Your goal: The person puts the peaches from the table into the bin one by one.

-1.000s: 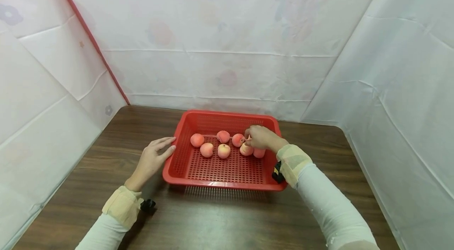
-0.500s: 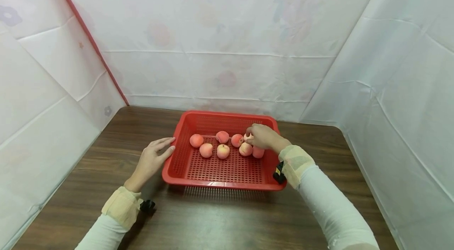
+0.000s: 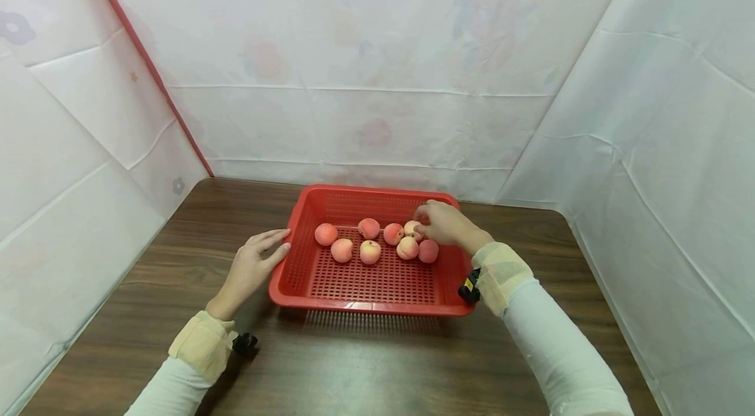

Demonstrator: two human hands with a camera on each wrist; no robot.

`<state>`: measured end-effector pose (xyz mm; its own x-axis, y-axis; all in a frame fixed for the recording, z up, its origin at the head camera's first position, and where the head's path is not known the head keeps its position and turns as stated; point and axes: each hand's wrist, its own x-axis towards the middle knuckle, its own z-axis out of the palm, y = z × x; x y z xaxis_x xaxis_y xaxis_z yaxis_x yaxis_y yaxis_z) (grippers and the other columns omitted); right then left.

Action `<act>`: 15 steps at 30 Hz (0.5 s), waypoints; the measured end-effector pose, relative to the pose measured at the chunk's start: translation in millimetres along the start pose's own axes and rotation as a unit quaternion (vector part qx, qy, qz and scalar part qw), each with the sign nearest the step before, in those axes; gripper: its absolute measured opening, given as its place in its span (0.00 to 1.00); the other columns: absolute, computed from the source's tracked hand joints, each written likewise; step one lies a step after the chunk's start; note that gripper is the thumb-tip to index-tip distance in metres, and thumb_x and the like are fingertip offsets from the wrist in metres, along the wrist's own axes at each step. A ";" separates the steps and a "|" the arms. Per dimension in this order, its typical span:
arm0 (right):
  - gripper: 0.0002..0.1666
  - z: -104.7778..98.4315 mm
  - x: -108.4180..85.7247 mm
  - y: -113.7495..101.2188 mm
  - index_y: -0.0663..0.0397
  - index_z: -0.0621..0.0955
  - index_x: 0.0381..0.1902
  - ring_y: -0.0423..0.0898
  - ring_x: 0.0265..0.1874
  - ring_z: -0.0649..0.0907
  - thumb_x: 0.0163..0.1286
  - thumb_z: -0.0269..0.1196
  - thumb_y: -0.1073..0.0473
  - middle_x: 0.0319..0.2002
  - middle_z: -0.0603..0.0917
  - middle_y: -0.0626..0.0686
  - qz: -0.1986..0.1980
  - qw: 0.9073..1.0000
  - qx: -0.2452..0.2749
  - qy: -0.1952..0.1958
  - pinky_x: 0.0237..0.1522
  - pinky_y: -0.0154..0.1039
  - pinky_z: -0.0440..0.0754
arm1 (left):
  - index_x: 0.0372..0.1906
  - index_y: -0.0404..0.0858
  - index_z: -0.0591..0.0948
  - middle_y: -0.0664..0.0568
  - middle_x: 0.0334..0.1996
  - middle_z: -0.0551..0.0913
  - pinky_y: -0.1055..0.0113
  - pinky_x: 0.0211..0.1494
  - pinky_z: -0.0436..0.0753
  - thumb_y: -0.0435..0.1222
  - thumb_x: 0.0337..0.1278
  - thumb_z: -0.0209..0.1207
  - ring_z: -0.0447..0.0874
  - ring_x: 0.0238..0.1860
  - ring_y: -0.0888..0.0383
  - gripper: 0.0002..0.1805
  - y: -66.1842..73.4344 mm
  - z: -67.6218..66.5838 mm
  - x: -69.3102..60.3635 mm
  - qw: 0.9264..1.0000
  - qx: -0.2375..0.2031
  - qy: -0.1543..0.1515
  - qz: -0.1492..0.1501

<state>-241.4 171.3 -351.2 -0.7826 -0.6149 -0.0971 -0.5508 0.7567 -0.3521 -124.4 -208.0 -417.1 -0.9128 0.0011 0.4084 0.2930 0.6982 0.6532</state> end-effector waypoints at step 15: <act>0.23 -11.7 -12.5 8.4 0.60 0.78 0.55 0.57 0.57 0.73 0.69 0.60 0.51 0.54 0.76 0.60 0.028 0.998 0.028 0.058 0.57 0.56 0.70 | 0.55 0.38 0.82 0.45 0.52 0.81 0.46 0.57 0.70 0.41 0.59 0.63 0.74 0.56 0.45 0.20 1.5 -1.0 0.6 1.000 -0.007 -0.006 -0.007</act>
<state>-239.6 188.0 -342.0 -0.8417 -0.5398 -0.0100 -0.4913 0.7734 -0.4005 -124.3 -207.6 -415.2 -0.9198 0.0000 0.3925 0.2848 0.6882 0.6673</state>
